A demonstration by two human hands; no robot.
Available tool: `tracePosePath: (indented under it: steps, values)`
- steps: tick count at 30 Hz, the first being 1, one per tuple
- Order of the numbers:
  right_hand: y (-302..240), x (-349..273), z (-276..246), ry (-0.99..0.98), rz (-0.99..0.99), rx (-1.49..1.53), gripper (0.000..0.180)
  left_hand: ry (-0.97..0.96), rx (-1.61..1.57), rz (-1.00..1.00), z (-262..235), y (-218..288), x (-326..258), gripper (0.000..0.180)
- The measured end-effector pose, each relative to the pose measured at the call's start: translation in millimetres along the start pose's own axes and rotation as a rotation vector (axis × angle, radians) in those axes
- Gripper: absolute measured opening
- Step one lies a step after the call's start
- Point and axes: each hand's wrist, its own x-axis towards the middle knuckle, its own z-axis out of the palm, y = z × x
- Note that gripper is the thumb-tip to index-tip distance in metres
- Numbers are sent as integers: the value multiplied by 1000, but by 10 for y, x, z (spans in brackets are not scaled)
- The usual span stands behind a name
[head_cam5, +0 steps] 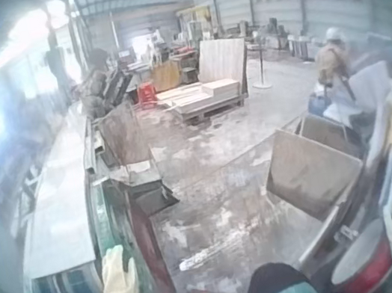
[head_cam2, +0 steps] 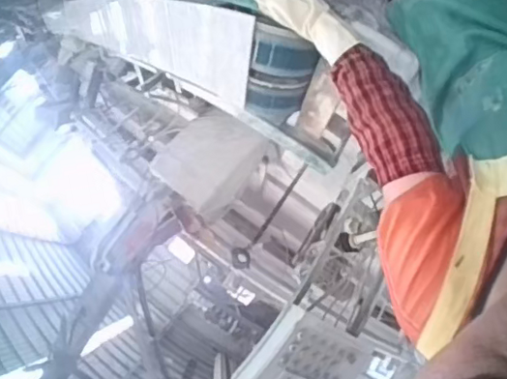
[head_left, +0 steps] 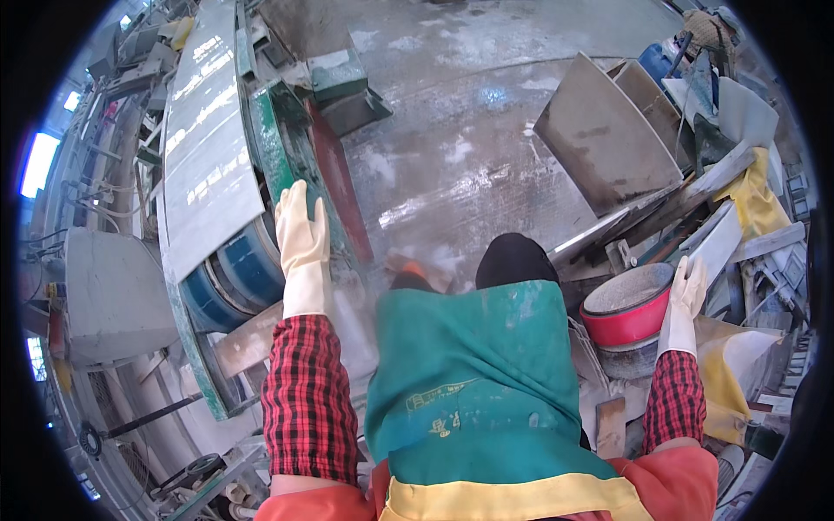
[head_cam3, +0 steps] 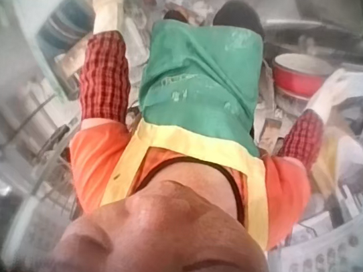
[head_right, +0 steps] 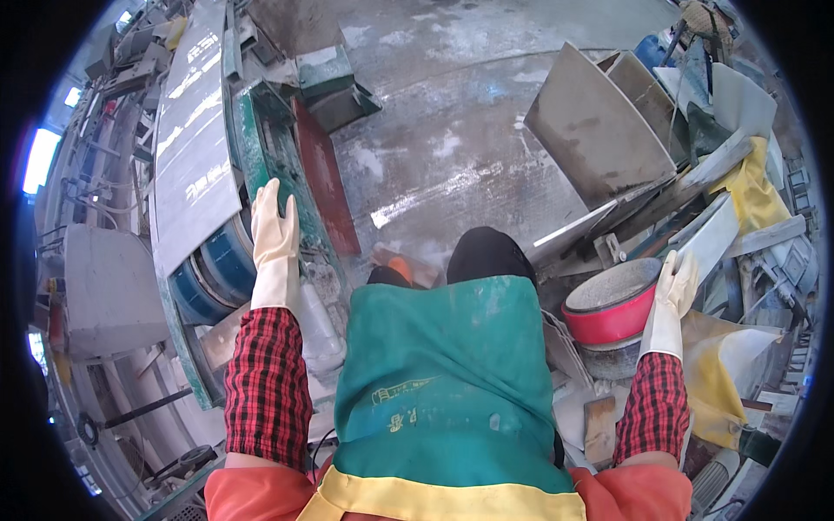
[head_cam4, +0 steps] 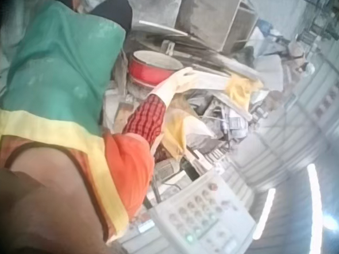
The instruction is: The person repeatedly picks up rectangular tiles from a conveyor belt and places them into a nearby bin. The action is continuous and repetitive throughout the clip.
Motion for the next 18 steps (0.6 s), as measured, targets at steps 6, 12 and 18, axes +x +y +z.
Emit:
tracePosePath:
  steps: [6, 12, 18]
  values:
    - [3, -33, 41, 5, 15, 1, 59, -60, 17, -49, -53, 49, 30, 45]
    - [-3, -74, 56, -7, 9, 30, 60, -126, 24, -78, -78, 50, 39, 47]
    - [-117, -160, -25, 2, -15, 67, 58, -100, 36, -60, -89, 65, 1, 46]
